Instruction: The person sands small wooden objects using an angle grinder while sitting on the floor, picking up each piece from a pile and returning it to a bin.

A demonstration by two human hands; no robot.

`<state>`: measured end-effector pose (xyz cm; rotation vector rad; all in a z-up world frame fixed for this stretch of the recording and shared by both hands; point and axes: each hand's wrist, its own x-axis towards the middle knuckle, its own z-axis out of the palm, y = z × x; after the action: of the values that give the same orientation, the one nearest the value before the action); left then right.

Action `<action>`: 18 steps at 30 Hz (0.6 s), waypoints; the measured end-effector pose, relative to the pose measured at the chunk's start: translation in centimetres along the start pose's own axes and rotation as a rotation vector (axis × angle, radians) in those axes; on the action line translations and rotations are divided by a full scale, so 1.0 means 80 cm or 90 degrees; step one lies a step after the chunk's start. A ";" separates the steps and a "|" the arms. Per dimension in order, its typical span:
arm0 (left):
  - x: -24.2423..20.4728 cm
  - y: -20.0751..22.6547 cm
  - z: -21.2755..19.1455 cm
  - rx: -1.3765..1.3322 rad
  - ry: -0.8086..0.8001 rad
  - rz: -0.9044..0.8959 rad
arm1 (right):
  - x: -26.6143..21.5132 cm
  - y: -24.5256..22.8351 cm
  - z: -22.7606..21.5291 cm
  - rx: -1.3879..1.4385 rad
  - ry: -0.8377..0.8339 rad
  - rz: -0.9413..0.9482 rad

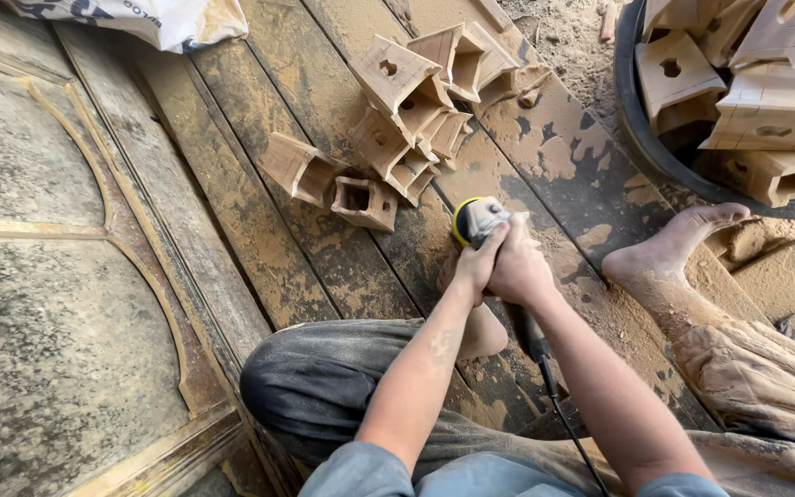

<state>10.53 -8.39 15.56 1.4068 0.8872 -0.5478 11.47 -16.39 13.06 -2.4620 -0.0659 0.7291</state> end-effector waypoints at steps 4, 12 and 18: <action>0.001 -0.023 0.005 0.038 0.030 -0.018 | -0.012 0.020 0.005 -0.041 -0.041 -0.001; 0.007 -0.055 0.062 0.057 -0.089 -0.001 | -0.035 0.076 -0.007 -0.017 0.032 0.091; -0.065 -0.048 0.013 0.026 0.032 0.048 | -0.070 0.048 0.036 -0.014 -0.036 0.052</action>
<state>4.67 -10.75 17.31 1.4903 0.8628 -0.4778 4.83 -19.31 11.75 -2.4766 0.0064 0.8371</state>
